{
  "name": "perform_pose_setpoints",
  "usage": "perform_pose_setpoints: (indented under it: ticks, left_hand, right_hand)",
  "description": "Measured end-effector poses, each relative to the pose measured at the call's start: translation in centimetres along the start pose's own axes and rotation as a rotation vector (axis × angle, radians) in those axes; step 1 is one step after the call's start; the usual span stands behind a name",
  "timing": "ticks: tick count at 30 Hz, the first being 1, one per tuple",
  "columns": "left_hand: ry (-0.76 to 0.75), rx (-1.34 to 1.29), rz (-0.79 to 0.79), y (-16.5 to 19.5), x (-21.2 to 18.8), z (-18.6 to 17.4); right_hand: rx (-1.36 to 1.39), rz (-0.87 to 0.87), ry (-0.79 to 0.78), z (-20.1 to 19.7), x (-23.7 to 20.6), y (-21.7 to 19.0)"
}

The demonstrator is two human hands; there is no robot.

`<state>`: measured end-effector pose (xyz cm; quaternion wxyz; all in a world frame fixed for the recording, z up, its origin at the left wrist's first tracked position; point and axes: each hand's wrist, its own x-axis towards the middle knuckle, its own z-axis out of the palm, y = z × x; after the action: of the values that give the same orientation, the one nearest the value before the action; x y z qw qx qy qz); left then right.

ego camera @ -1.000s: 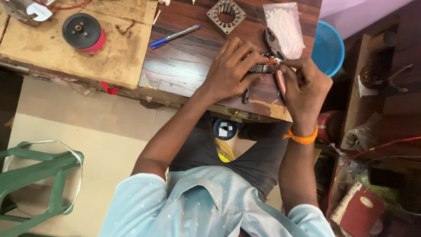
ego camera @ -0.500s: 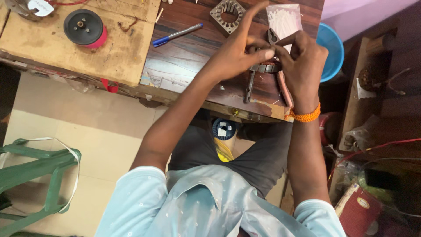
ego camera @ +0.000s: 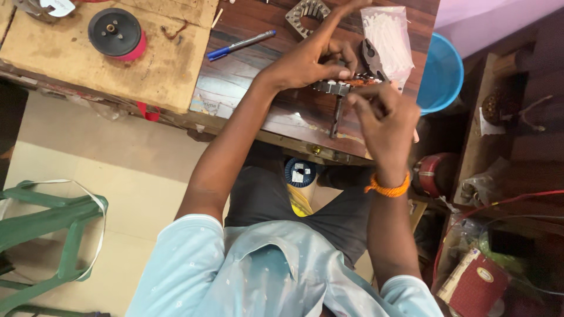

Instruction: The person works at a cluttered workbench on an electric motor armature, manipulating the copper wire windings around the commutator with both hands, pressing and adjusting the wires slot by slot. Pliers lie on the bench and are handled briefly while the person continues fitting the windings.

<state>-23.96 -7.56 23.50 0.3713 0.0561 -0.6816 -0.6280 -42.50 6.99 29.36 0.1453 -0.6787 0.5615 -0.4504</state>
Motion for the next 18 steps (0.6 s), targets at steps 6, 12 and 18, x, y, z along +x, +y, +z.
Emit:
perform_pose_setpoints:
  ticks: [6, 12, 18]
  left_hand:
    - [-0.064, 0.199, 0.068, 1.7, 0.3, -0.1]
    - [0.003, 0.693, 0.038, 5.6, 0.2, 2.4]
    - [0.308, 1.108, 0.209, 4.5, -1.6, 7.3]
  right_hand:
    - [0.078, 0.105, -0.007, 1.9, -2.4, 0.6]
    - [0.054, 0.136, 0.015, 4.1, -6.5, 2.0]
    - [0.031, 0.071, 0.176, 0.8, -6.0, 5.2]
